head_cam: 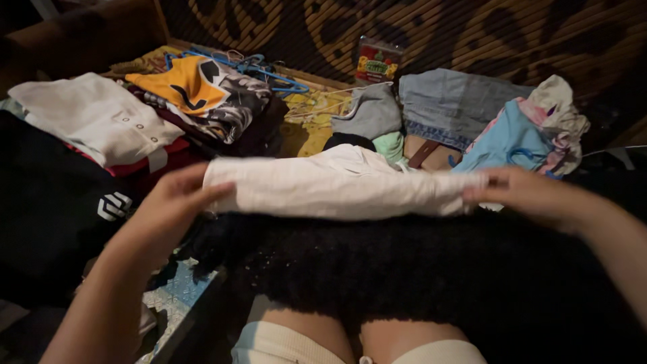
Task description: The person picks up clothing items from a bed, including a white tank top, removes them from hangers, and folds them into small rectangular shapes before placing them into a stack.
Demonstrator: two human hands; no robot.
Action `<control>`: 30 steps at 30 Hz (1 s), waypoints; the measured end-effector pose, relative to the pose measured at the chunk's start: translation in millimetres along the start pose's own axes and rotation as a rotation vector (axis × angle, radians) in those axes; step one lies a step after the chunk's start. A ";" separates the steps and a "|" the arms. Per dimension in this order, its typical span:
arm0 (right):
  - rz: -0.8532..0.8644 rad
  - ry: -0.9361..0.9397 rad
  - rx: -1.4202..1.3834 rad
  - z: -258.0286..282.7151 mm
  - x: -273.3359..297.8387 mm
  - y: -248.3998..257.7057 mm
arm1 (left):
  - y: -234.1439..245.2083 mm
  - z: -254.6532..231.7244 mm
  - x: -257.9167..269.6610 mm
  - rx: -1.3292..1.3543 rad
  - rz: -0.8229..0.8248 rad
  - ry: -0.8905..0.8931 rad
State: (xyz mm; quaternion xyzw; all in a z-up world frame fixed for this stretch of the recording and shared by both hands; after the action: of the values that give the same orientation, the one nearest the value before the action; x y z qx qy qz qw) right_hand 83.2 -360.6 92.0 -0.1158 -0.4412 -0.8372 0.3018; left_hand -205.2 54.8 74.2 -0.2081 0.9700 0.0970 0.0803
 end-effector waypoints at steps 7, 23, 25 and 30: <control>-0.142 -0.125 -0.386 -5.7 -91.7 -25.7 | -13.4 79.9 -83.3 0.232 -0.271 0.458; -0.012 -0.156 0.060 -17.8 -35.5 -33.4 | -49.4 51.6 -5.4 -0.614 -0.365 0.163; -0.018 -0.104 -0.036 -28.2 -40.5 -43.7 | -51.4 44.8 1.6 -0.639 -0.379 0.175; -0.666 0.155 0.224 -39.5 -38.4 -32.5 | -47.4 11.6 3.7 -0.633 -0.548 0.005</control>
State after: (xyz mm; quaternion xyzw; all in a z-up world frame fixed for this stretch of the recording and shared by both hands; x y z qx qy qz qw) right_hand 96.6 -363.1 29.5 0.1320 -0.5195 -0.8423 0.0561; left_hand -187.2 13.6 54.9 -0.4732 0.8013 0.3647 0.0331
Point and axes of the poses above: each hand's wrist, its own x-axis away from the middle knuckle, its own y-axis out of the back of the hand, z = x × y, the point moved 4 cm from there along -x, towards the middle knuckle, and after that the axes turned 9 degrees about -y, right-handed, at the moved point
